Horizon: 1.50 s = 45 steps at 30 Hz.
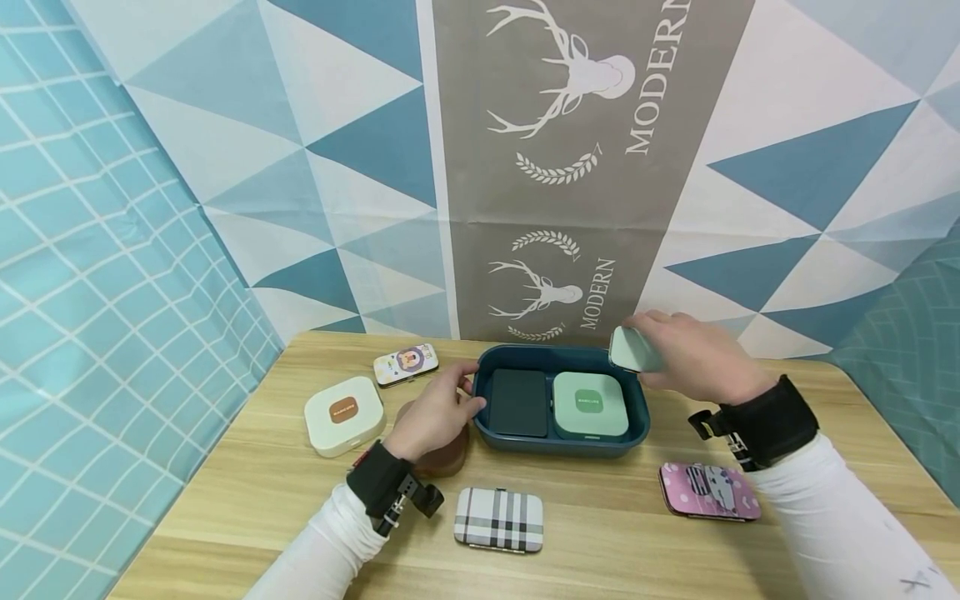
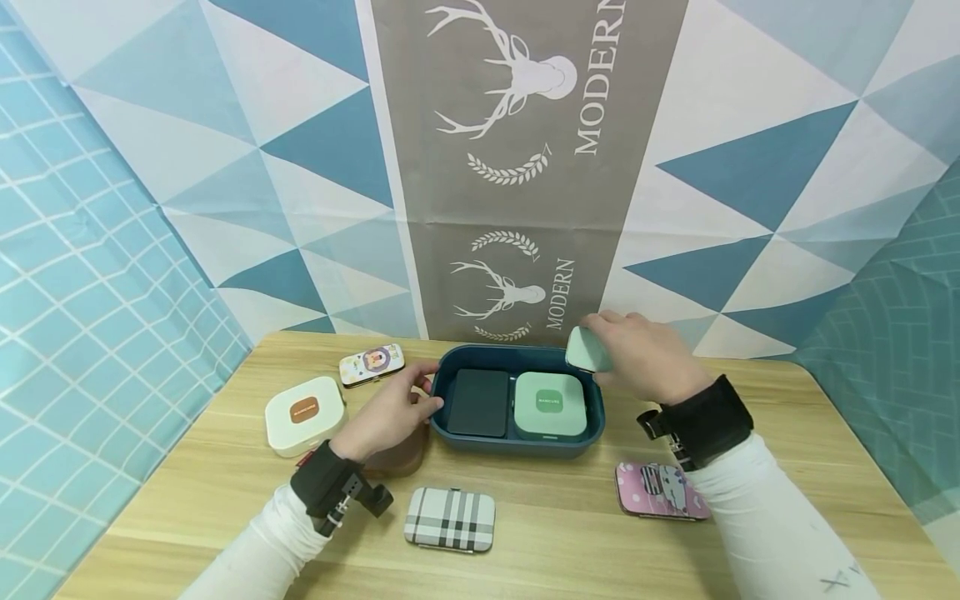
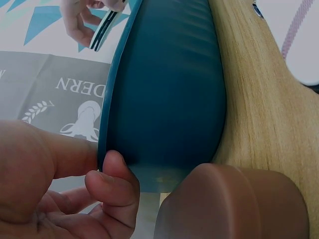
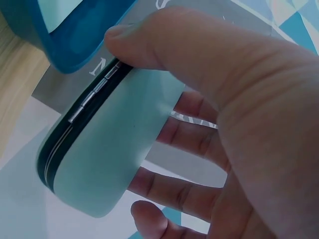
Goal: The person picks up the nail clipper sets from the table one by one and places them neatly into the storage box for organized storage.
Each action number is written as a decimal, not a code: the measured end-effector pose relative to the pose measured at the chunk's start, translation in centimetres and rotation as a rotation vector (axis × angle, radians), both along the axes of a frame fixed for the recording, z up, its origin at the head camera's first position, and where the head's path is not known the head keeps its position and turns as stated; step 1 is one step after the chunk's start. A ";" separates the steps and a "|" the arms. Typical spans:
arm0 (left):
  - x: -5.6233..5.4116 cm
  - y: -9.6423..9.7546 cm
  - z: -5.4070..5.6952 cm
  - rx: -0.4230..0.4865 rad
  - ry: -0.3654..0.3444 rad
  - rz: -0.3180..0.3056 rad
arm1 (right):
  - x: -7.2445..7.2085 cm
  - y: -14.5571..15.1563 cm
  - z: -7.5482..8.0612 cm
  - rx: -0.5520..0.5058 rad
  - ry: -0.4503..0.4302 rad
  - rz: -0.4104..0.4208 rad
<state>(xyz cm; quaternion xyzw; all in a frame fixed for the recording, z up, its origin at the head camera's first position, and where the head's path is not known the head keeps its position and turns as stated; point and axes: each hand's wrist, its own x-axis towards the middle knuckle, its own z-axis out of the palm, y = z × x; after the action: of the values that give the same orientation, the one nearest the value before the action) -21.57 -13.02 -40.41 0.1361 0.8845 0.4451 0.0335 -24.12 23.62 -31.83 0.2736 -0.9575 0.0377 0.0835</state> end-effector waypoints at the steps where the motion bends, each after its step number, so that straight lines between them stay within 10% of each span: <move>1: 0.0 0.0 0.0 -0.001 0.001 -0.002 | 0.0 -0.2 0.0 0.004 0.000 0.002; 45: 0.1 0.1 0.1 -0.008 -0.008 0.008 | -2.3 -5.0 -2.1 0.071 -0.058 0.107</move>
<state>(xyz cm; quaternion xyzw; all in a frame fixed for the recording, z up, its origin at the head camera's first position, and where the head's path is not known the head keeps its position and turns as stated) -21.51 -12.94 -40.33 0.1306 0.8866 0.4422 0.0360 -26.40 18.63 -33.88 0.3260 -0.9442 0.0162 0.0438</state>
